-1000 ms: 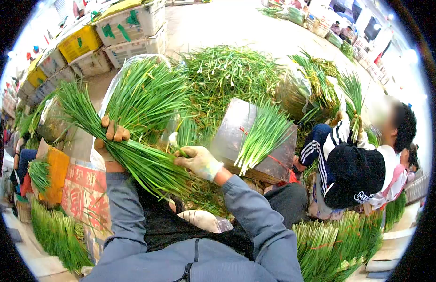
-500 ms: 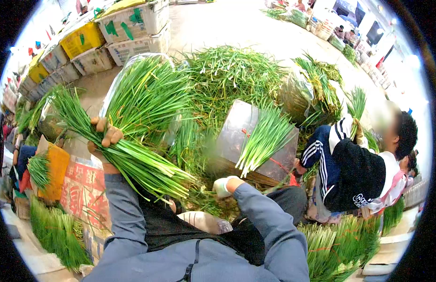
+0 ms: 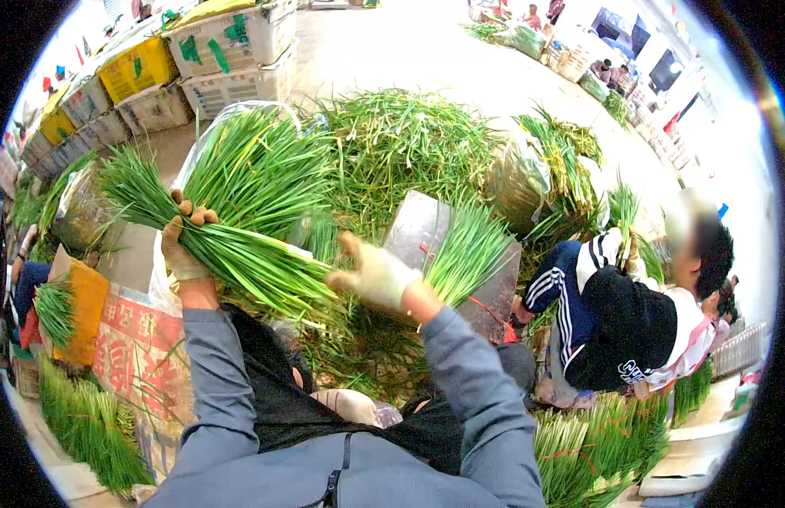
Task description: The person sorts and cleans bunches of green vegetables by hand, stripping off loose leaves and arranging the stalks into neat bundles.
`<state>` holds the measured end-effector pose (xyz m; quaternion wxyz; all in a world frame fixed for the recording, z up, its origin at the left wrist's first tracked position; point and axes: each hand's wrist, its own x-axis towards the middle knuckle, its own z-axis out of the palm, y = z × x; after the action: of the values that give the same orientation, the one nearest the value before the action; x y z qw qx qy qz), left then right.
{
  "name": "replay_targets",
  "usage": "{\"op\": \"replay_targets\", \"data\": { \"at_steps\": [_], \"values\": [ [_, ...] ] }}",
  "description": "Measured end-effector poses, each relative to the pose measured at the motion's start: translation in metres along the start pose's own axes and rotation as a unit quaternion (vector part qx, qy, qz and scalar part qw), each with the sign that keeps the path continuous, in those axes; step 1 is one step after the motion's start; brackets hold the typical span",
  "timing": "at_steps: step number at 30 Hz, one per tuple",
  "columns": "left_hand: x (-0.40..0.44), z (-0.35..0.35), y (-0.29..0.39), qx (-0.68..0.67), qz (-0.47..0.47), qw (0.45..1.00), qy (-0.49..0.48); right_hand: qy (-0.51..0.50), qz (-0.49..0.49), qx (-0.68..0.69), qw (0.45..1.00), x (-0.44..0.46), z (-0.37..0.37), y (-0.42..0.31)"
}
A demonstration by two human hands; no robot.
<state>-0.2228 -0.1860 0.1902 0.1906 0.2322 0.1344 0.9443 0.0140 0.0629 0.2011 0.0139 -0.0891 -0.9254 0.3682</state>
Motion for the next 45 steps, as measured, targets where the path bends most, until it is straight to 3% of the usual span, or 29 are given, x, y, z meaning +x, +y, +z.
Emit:
{"op": "replay_targets", "data": {
  "at_steps": [1, 4, 5, 8, 10, 14, 17, 19, 20, 21, 22, 23, 24, 25, 27, 29, 31, 34, 37, 39, 40, 41, 42, 45],
  "values": [
    [0.001, -0.001, 0.001, 0.012, -0.002, 1.000, -0.003, -0.021, 0.019, 0.053, 0.998, -0.011, 0.022, 0.009],
    [0.000, -0.007, 0.004, 0.026, -0.004, 1.000, 0.016, -0.035, 0.061, 0.020, 0.997, -0.023, 0.060, 0.039],
    [-0.001, -0.011, 0.005, 0.027, -0.007, 0.999, 0.016, 0.043, -0.060, -0.002, 0.997, -0.035, 0.064, 0.047],
    [-0.008, -0.012, 0.002, 0.062, -0.039, 0.995, 0.071, 0.061, -0.064, -0.055, 0.995, -0.054, 0.075, 0.070],
    [-0.014, -0.007, -0.007, 0.093, -0.049, 0.992, 0.074, 0.060, -0.013, 0.016, 0.998, -0.066, 0.072, 0.074],
    [-0.020, -0.004, -0.013, 0.126, -0.068, 0.984, 0.101, 0.067, -0.002, 0.010, 0.998, -0.088, 0.070, 0.091],
    [-0.022, 0.000, -0.012, 0.086, -0.066, 0.986, 0.124, 0.101, -0.021, 0.010, 0.995, -0.107, 0.080, 0.112],
    [-0.018, -0.005, -0.001, 0.095, -0.059, 0.987, 0.119, 0.006, -0.019, -0.040, 0.999, -0.126, 0.097, 0.133],
    [-0.017, -0.003, 0.004, 0.109, -0.034, 0.986, 0.120, -0.128, 0.097, -0.036, 0.986, -0.135, 0.096, 0.122],
    [-0.014, -0.002, 0.009, 0.123, -0.010, 0.985, 0.120, -0.206, 0.070, -0.102, 0.971, -0.144, 0.122, 0.157],
    [-0.011, -0.010, 0.014, 0.121, -0.005, 0.988, 0.100, -0.359, 0.059, -0.197, 0.910, -0.154, 0.157, 0.204],
    [-0.009, -0.013, 0.017, 0.121, -0.003, 0.988, 0.100, -0.413, 0.173, -0.231, 0.864, -0.165, 0.132, 0.162],
    [-0.009, -0.017, 0.020, 0.109, -0.005, 0.984, 0.137, -0.479, 0.213, -0.267, 0.808, -0.174, 0.144, 0.173],
    [-0.008, -0.021, 0.024, 0.097, -0.006, 0.980, 0.174, -0.524, 0.208, -0.276, 0.779, -0.180, 0.146, 0.172],
    [-0.005, -0.029, 0.026, 0.061, -0.014, 0.980, 0.188, -0.536, 0.198, -0.281, 0.771, -0.174, 0.146, 0.174],
    [-0.008, -0.016, 0.022, 0.107, 0.015, 0.988, 0.112, -0.557, 0.183, -0.285, 0.759, -0.165, 0.141, 0.168],
    [-0.007, -0.017, 0.023, 0.103, 0.011, 0.988, 0.116, -0.589, 0.166, -0.302, 0.731, -0.144, 0.123, 0.146],
    [-0.008, -0.006, 0.023, 0.109, 0.020, 0.985, 0.129, -0.517, 0.109, -0.368, 0.765, -0.098, 0.080, 0.155],
    [-0.008, -0.007, 0.025, 0.113, 0.023, 0.987, 0.116, -0.353, 0.197, -0.378, 0.833, -0.031, -0.033, 0.075],
    [-0.008, -0.009, 0.027, 0.118, 0.022, 0.986, 0.117, -0.221, 0.142, -0.418, 0.870, 0.009, -0.086, 0.062],
    [-0.010, -0.004, 0.028, 0.110, 0.012, 0.988, 0.109, -0.212, 0.101, -0.444, 0.865, 0.037, -0.115, 0.057],
    [-0.013, -0.002, 0.029, 0.103, 0.002, 0.990, 0.101, -0.134, 0.218, -0.272, 0.928, 0.042, -0.150, 0.013],
    [-0.013, -0.003, 0.030, 0.109, -0.007, 0.991, 0.078, -0.059, 0.256, -0.286, 0.922, 0.052, -0.176, -0.008],
    [-0.020, 0.007, 0.029, 0.113, -0.013, 0.992, 0.061, 0.193, 0.220, -0.168, 0.941, 0.110, -0.301, 0.014]
  ]
}}
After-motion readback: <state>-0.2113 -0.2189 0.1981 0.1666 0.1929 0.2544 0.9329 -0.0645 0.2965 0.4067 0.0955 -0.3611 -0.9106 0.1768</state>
